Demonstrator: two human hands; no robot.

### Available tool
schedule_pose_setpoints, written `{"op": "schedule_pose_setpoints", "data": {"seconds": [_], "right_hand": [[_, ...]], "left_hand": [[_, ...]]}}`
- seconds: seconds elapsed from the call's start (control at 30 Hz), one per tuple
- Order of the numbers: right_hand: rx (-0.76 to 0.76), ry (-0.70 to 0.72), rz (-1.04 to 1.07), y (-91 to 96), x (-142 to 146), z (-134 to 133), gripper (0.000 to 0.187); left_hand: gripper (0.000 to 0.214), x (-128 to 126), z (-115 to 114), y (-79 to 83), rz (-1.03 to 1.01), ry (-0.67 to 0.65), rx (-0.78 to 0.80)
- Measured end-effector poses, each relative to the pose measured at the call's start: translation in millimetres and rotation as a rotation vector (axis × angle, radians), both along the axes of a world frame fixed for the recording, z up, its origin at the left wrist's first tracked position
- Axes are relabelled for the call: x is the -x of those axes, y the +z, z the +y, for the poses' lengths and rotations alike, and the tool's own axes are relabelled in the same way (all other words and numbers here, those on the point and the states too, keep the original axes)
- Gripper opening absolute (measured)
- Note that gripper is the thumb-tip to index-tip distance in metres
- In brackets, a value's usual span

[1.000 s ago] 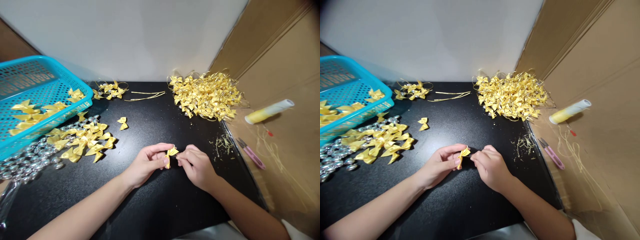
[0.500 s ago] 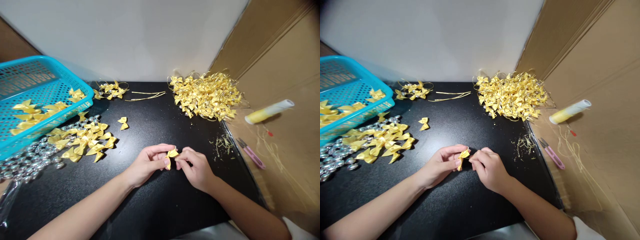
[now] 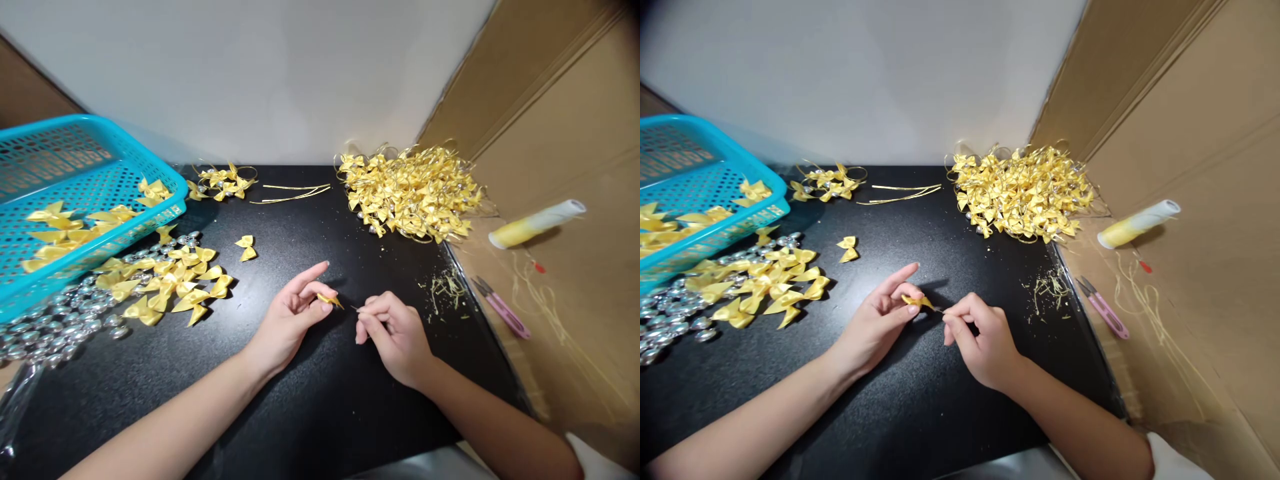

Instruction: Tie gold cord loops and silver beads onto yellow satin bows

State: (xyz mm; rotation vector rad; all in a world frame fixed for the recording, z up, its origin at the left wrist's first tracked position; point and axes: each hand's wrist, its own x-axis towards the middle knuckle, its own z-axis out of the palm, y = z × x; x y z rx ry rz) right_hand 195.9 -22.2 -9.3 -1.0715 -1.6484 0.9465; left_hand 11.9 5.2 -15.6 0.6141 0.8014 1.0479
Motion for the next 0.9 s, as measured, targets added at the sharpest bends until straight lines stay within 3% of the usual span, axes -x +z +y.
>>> {"op": "schedule_pose_setpoints", "data": {"seconds": [0.17, 0.3, 0.57, 0.67, 0.9], "right_hand": [[0.055, 0.023, -0.002, 0.3, 2.3, -2.0, 0.012], [0.084, 0.021, 0.005, 1.5, 4.2, -2.6, 0.013], [0.082, -0.004, 0.029, -2.2, 2.7, -2.2, 0.012], [0.087, -0.011, 0.044, -3.5, 1.9, -2.6, 0.011], [0.079, 0.008, 0.023, 0.8, 3.5, -2.2, 0.011]], "left_hand": [[0.009, -1.9, -0.1, 1.0, 0.092, 0.035, -0.073], [0.010, -3.3, -0.1, 2.2, 0.088, 0.070, -0.097], [0.013, 2.7, -0.4, 2.8, 0.034, -0.122, -0.120], [0.016, 3.8, -1.0, 4.4, 0.031, -0.130, -0.112], [0.017, 3.2, 1.8, 3.0, 0.029, -0.095, 0.072]]}}
